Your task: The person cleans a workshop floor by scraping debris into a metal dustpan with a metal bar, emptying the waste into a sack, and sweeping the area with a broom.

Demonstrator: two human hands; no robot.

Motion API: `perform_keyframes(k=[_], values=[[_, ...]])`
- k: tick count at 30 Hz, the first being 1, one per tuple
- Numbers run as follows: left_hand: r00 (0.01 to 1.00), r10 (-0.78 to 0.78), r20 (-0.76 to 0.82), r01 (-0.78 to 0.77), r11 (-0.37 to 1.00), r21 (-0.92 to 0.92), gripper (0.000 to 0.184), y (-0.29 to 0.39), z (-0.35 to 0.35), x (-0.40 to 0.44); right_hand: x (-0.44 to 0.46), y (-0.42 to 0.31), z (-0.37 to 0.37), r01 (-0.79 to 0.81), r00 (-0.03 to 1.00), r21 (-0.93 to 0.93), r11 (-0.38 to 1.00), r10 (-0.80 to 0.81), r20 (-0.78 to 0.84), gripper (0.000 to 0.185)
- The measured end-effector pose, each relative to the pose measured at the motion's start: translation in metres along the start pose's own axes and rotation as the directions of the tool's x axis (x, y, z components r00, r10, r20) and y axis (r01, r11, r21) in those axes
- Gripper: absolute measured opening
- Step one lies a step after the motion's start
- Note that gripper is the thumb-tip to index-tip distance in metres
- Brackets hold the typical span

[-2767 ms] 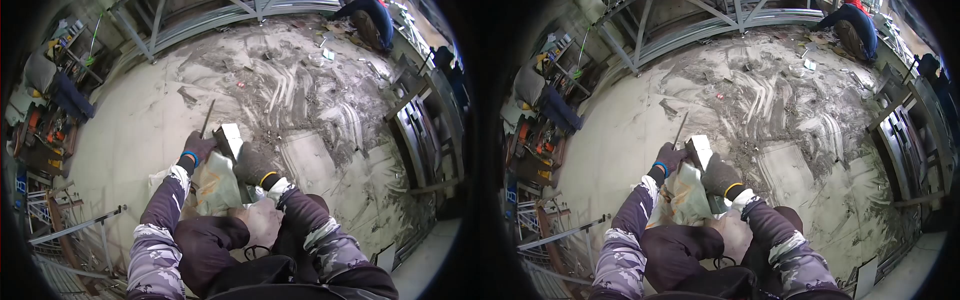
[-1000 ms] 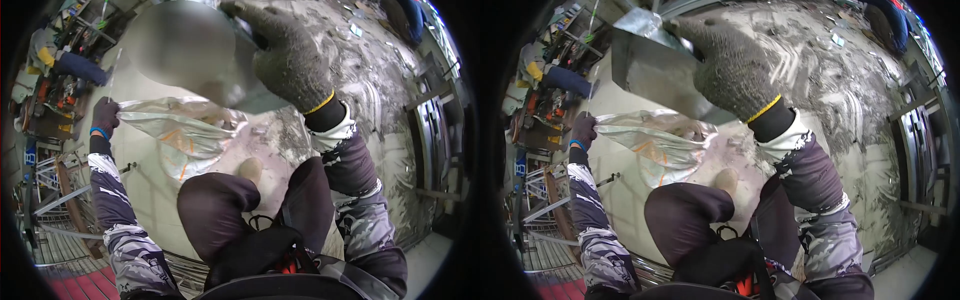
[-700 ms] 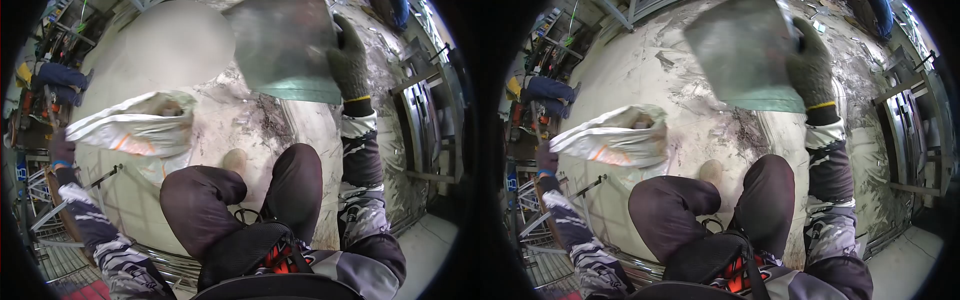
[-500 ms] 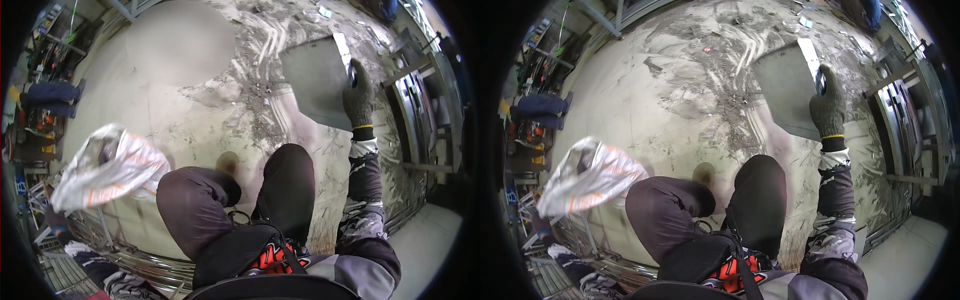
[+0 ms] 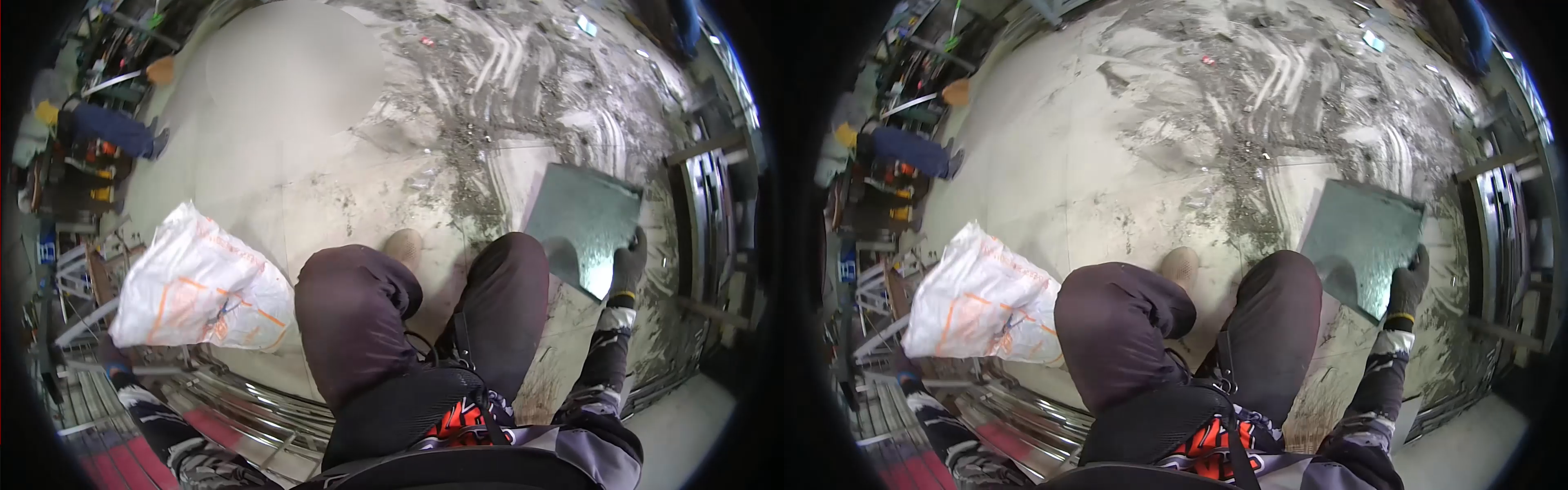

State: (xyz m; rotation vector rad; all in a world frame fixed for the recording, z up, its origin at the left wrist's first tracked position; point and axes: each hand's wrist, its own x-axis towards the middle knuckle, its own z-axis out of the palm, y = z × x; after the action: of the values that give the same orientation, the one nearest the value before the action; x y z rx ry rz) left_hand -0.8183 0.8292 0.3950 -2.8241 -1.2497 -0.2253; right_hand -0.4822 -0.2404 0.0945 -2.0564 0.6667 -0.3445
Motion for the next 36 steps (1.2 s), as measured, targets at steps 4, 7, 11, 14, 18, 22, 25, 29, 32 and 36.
perform_keyframes(k=[4, 7, 11, 14, 18, 22, 25, 29, 32, 36], values=[[0.956, 0.267, -0.123, -0.153, 0.810, 0.566, 0.036, 0.068, -0.045, 0.014, 0.020, 0.040, -0.017, -0.005, 0.999, -0.084, 0.996, 0.009, 0.048, 0.065], [0.980, 0.193, -0.053, -0.104, 0.719, 0.687, 0.045, 0.089, -0.032, 0.077, 0.025, 0.017, -0.034, 0.125, 0.991, -0.251, 0.960, -0.108, 0.078, 0.070], [0.962, 0.270, -0.033, -0.146, 0.617, 0.774, 0.061, 0.075, 0.036, 0.112, 0.005, -0.046, -0.031, 0.186, 0.977, -0.033, 0.982, -0.181, 0.117, 0.069], [0.952, 0.306, 0.026, -0.217, 0.610, 0.762, 0.059, 0.087, 0.098, 0.136, 0.002, -0.030, -0.046, 0.287, 0.958, -0.292, 0.913, -0.281, 0.062, 0.067], [0.949, 0.311, 0.044, -0.216, 0.544, 0.811, 0.038, 0.065, 0.131, 0.133, -0.037, 0.000, -0.070, 0.166, 0.973, -0.348, 0.923, -0.211, -0.094, 0.061], [0.887, 0.457, -0.060, -0.001, 0.133, 0.991, 0.027, 0.088, 0.162, 0.091, -0.097, 0.024, -0.097, -0.144, 0.980, -0.431, 0.891, 0.067, -0.190, 0.057], [0.878, 0.463, 0.124, -0.376, 0.505, 0.777, 0.024, 0.156, 0.268, 0.040, -0.150, 0.076, -0.126, -0.266, 0.929, -0.334, 0.904, 0.148, -0.338, 0.045], [0.723, 0.312, 0.617, -0.568, 0.776, 0.273, 0.021, 0.289, 0.408, -0.049, -0.228, 0.140, -0.168, -0.465, 0.809, -0.053, 0.884, 0.399, -0.431, 0.044], [0.683, 0.285, 0.672, -0.506, 0.849, 0.154, 0.018, 0.360, 0.451, -0.071, -0.281, 0.148, -0.194, -0.618, 0.662, 0.060, 0.784, 0.561, -0.497, 0.052], [0.701, 0.283, 0.655, -0.448, 0.889, 0.096, 0.014, 0.417, 0.472, -0.048, -0.316, 0.177, -0.205, -0.703, 0.524, 0.176, 0.689, 0.669, -0.527, 0.061]])
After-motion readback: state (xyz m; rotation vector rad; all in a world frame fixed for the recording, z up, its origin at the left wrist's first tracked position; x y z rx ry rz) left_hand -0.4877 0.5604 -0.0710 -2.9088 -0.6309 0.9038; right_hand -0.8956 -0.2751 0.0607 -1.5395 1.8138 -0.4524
